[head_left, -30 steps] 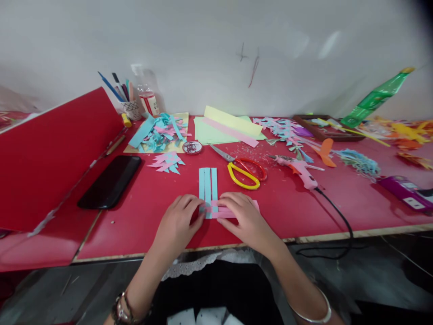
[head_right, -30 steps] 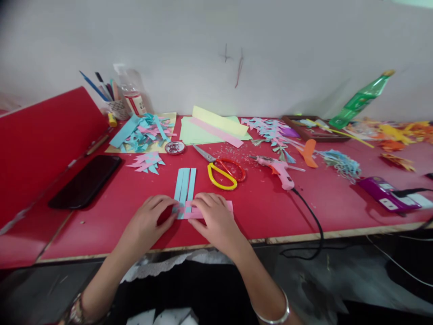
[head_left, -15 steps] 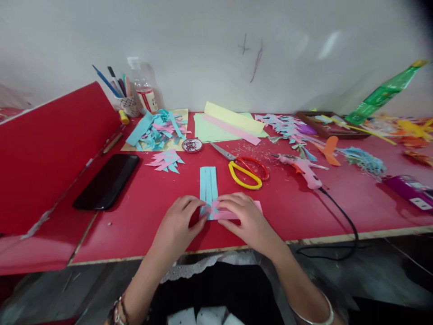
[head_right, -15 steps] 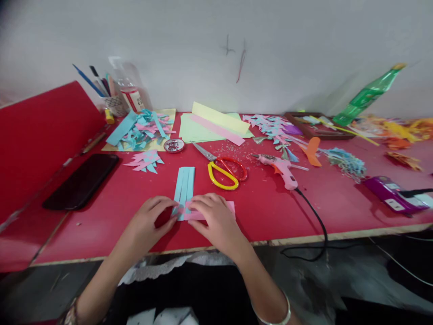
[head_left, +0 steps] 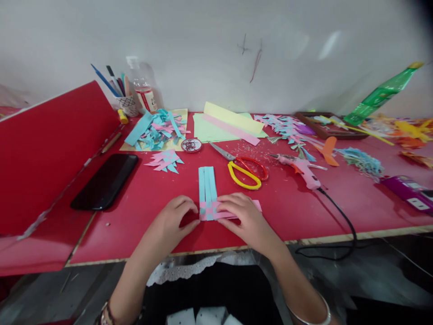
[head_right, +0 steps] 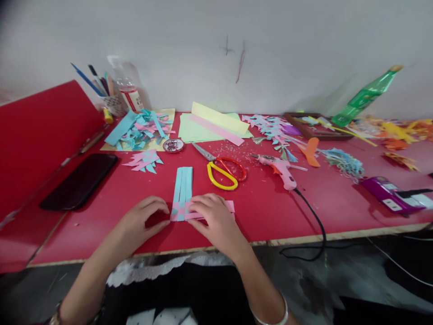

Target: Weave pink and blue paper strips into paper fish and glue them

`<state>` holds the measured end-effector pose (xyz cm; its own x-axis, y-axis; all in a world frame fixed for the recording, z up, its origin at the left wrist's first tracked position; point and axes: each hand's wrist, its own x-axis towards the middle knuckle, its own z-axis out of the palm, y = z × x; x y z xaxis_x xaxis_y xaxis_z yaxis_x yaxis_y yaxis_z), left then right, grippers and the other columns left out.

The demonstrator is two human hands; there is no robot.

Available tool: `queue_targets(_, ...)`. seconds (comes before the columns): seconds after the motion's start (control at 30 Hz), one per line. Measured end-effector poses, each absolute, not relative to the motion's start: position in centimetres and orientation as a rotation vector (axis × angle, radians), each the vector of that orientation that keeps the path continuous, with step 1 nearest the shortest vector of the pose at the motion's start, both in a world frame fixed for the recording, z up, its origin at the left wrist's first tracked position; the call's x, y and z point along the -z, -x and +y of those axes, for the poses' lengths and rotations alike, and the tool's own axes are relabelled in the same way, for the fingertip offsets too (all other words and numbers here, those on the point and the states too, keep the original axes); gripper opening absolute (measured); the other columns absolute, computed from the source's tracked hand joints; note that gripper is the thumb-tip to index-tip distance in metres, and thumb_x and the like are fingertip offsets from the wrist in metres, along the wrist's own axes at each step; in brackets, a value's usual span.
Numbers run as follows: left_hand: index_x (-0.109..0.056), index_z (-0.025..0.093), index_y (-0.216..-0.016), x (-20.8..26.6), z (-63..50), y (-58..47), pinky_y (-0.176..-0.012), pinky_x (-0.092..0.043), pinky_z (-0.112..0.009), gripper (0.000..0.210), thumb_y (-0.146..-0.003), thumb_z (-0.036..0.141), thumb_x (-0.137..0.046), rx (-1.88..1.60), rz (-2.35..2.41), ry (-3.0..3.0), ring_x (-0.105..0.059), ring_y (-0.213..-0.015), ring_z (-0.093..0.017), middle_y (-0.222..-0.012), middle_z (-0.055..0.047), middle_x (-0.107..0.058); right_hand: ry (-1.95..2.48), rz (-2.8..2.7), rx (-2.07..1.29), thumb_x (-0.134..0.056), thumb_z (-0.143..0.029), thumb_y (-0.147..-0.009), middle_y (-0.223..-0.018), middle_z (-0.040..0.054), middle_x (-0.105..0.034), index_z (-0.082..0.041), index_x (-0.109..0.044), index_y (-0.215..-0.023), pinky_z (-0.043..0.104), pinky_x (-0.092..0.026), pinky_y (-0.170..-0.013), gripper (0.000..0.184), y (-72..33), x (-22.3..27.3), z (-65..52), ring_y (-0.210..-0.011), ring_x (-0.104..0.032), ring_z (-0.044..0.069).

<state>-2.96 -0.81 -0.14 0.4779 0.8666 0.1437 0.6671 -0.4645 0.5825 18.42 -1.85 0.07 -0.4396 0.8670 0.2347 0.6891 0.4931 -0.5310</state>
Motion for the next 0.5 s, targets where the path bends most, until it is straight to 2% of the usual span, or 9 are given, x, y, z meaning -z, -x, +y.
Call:
queue_targets(0.17, -0.053, 0.021, -0.102, 0.17, -1.04, 2.36, -0.083, -0.043, -0.034, 0.022, -0.081, 0.026, -0.049, -0.616, 1.239, -2.39, -0.051, -0.097, -0.019, -0.104, -0.006, -0.055, 1.253, -2.239, -0.492, -0.053, -0.026, -0.08, -0.107, 0.0017, -0.06, -0.021, -0.057, -0.087, 0.032, -0.036, -0.088, 0.009, -18.39, -0.09, -1.9, -0.098, -0.049, 0.016)
queue_targets(0.37, -0.054, 0.019, -0.084, 0.26, -1.13, 2.0, -0.079, -0.044, -0.028, 0.009, -0.082, 0.025, -0.048, -0.683, 1.194, -2.356, -0.053, -0.091, -0.015, -0.096, -0.005, -0.057, 1.241, -2.231, -0.49, -0.052, -0.026, -0.08, -0.107, 0.0029, -0.059, -0.022, -0.057, -0.086, 0.035, -0.035, -0.088, 0.009, -18.29, -0.35, -2.01, -0.099, -0.049, 0.017)
queue_targets(0.5, -0.052, 0.018, -0.075, 0.53, -1.23, 1.97, -0.076, -0.044, -0.027, 0.012, -0.082, 0.027, -0.048, -0.736, 1.24, -2.37, -0.053, -0.087, -0.014, -0.091, -0.004, -0.057, 1.257, -2.224, -0.496, -0.052, -0.025, -0.08, -0.106, 0.0024, -0.06, -0.021, -0.056, -0.083, 0.034, -0.035, -0.088, 0.006, -18.35, -0.31, -2.0, -0.099, -0.05, 0.017)
